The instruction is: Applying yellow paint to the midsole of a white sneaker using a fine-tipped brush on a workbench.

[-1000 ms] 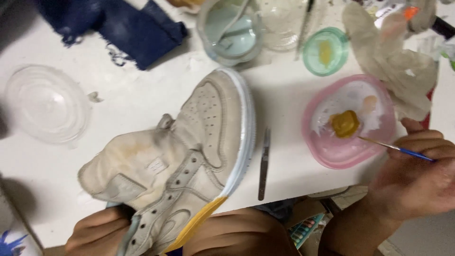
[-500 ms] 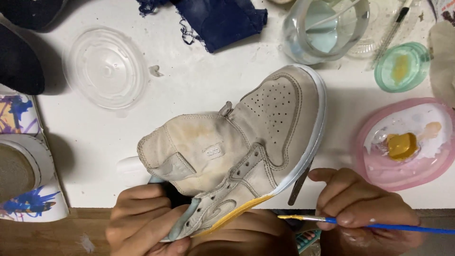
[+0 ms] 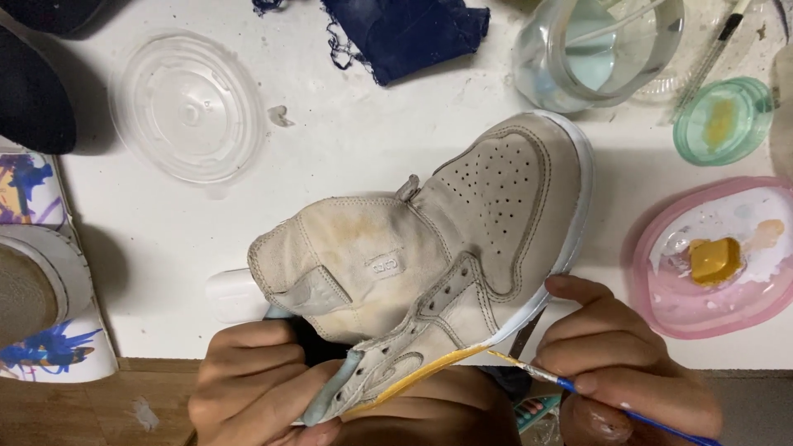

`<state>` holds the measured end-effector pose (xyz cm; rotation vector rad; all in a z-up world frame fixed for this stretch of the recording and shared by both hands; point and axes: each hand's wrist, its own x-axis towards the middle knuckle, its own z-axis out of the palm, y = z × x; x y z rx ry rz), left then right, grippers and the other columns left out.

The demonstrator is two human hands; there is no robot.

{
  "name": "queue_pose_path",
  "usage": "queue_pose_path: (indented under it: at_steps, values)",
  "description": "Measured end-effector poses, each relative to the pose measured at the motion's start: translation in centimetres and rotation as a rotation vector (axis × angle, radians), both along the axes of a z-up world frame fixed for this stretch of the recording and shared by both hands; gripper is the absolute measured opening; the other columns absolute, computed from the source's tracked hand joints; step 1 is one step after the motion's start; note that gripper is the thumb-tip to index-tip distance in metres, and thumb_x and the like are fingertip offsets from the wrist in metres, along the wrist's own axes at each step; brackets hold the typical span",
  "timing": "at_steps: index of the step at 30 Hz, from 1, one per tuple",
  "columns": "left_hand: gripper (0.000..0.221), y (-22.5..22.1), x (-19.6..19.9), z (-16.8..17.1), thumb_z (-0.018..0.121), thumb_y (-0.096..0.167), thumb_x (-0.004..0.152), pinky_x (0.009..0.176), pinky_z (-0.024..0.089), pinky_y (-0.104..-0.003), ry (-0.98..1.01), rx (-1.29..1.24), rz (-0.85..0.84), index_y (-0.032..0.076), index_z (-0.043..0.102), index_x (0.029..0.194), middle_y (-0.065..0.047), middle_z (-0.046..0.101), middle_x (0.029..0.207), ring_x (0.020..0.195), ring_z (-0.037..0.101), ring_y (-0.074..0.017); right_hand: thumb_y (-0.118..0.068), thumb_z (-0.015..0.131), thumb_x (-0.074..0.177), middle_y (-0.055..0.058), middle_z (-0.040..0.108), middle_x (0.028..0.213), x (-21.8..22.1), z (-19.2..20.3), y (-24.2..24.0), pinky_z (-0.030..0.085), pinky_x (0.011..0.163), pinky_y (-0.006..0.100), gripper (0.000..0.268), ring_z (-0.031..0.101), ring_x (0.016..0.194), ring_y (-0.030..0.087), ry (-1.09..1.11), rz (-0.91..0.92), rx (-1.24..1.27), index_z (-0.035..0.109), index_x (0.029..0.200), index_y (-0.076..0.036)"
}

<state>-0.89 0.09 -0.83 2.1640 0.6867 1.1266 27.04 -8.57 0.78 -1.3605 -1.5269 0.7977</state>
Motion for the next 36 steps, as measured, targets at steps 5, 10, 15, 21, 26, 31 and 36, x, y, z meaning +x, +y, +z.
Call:
queue_pose_path:
  at_steps: [5, 10, 15, 21, 26, 31, 36]
  values:
    - [0.039, 0.5, -0.1, 0.2, 0.053, 0.025, 0.097, 0.045, 0.029, -0.030, 0.011, -0.011, -0.044, -0.006, 0.067, 0.078, -0.004, 0.048, 0.053, 0.039, 0.042, -0.0131, -0.035, 0.038, 0.108, 0.004, 0.064, 0.077, -0.2, -3.6, -0.6, 0.068, 0.095, 0.052, 0.033, 0.066, 0.064, 0.015, 0.008, -0.056, 0.208, 0.041, 0.085, -0.012]
    - [0.037, 0.3, 0.1, 0.4, 0.053, 0.024, 0.096, 0.046, 0.031, -0.029, 0.001, -0.034, -0.011, -0.006, 0.067, 0.078, -0.004, 0.048, 0.054, 0.040, 0.043, -0.0129, -0.016, 0.036, 0.103, 0.011, 0.066, 0.081, -1.5, -0.3, 0.0, 0.069, 0.105, 0.054, 0.017, 0.065, 0.072, 0.019, -0.022, -0.086, -0.028, 0.040, 0.090, -0.006]
    - [0.040, 0.3, 0.2, 0.5, 0.052, 0.025, 0.097, 0.046, 0.033, -0.029, 0.004, -0.032, -0.020, -0.005, 0.068, 0.077, -0.005, 0.050, 0.054, 0.040, 0.044, -0.0130, -0.031, 0.038, 0.109, 0.010, 0.060, 0.075, -2.4, -1.9, 0.1, 0.071, 0.090, 0.050, 0.026, 0.059, 0.063, 0.018, -0.043, -0.170, 0.199, 0.037, 0.094, -0.010]
    - [0.039, 0.2, 0.0, 0.3, 0.053, 0.025, 0.096, 0.045, 0.029, -0.031, 0.007, -0.028, -0.025, -0.007, 0.067, 0.077, -0.005, 0.049, 0.053, 0.039, 0.042, -0.0140, -0.034, 0.040, 0.114, 0.007, 0.067, 0.085, -0.8, -3.8, -1.4, 0.068, 0.100, 0.054, 0.026, 0.066, 0.075, 0.018, 0.040, -0.088, 0.265, 0.046, 0.099, -0.014]
    - [0.039, 0.1, 0.1, 0.0, 0.053, 0.025, 0.096, 0.045, 0.029, -0.030, -0.015, -0.006, -0.013, -0.006, 0.067, 0.077, -0.004, 0.049, 0.053, 0.039, 0.043, -0.0127, -0.029, 0.036, 0.112, 0.011, 0.061, 0.082, -1.9, -1.8, -0.7, 0.068, 0.099, 0.052, 0.023, 0.062, 0.071, 0.019, -0.060, -0.167, 0.186, 0.039, 0.099, -0.010]
    - [0.040, 0.3, 0.1, 0.0, 0.052, 0.025, 0.097, 0.045, 0.031, -0.030, -0.017, -0.004, -0.034, -0.006, 0.067, 0.076, -0.005, 0.050, 0.054, 0.039, 0.043, -0.0131, -0.029, 0.045, 0.107, 0.008, 0.071, 0.095, 1.4, -2.9, -2.0, 0.066, 0.107, 0.056, 0.017, 0.071, 0.085, 0.019, -0.009, 0.017, 0.203, 0.050, 0.103, -0.013]
    - [0.039, 0.3, -0.1, 0.1, 0.053, 0.025, 0.098, 0.046, 0.032, -0.030, -0.007, -0.005, -0.048, -0.006, 0.068, 0.080, -0.005, 0.051, 0.055, 0.040, 0.045, -0.0133, -0.027, 0.036, 0.109, 0.012, 0.069, 0.092, 0.5, -1.0, -2.1, 0.065, 0.112, 0.058, 0.024, 0.069, 0.086, 0.023, -0.149, -0.051, 0.064, 0.046, 0.105, -0.006]
